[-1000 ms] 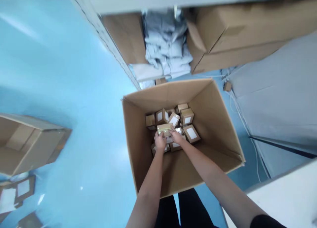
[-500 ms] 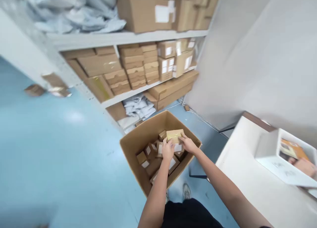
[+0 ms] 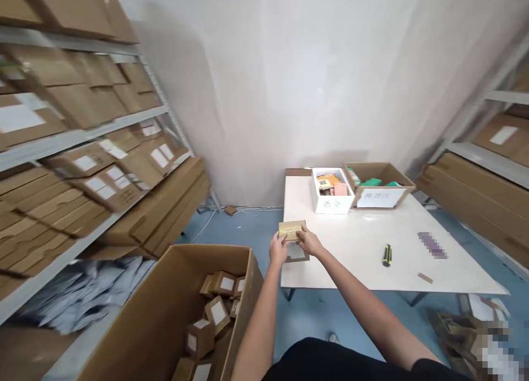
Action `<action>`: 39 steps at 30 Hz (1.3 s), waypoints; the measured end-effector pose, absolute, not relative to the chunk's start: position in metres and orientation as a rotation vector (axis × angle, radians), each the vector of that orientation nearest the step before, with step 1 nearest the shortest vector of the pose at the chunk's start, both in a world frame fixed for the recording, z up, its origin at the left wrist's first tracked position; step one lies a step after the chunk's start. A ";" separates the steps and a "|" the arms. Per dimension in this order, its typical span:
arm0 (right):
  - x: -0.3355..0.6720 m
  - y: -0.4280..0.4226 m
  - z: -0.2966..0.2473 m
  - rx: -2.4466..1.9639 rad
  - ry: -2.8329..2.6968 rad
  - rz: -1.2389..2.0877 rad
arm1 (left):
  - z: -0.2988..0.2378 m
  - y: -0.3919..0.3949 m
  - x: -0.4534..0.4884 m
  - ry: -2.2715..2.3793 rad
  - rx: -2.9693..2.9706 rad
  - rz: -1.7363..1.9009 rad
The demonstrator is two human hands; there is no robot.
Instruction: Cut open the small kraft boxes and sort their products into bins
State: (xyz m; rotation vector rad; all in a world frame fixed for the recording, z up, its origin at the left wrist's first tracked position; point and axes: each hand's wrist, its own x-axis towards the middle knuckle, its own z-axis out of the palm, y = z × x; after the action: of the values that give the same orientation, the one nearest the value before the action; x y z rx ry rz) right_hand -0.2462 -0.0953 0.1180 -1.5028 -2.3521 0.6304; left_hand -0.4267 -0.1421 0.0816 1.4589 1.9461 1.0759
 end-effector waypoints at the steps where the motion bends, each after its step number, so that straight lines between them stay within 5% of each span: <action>1: -0.216 -0.093 0.106 -1.587 -2.286 0.636 | 0.076 -0.128 -0.395 1.865 1.445 1.055; 9: -0.051 -0.096 0.024 -1.802 -2.020 0.821 | 0.020 -0.093 -0.226 1.779 1.287 0.842; 28: -0.007 -0.034 0.014 -1.744 -1.827 1.271 | 0.012 -0.037 -0.222 1.615 0.953 0.710; 39: 0.008 0.001 0.023 -1.871 -1.612 0.851 | 0.031 0.029 -0.178 1.475 1.280 0.860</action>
State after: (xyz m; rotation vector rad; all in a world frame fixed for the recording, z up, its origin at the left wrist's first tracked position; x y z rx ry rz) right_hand 0.0077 0.0008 0.0235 -1.8715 -1.6124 0.8514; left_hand -0.1776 0.0286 0.0305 1.2803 1.4754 0.8602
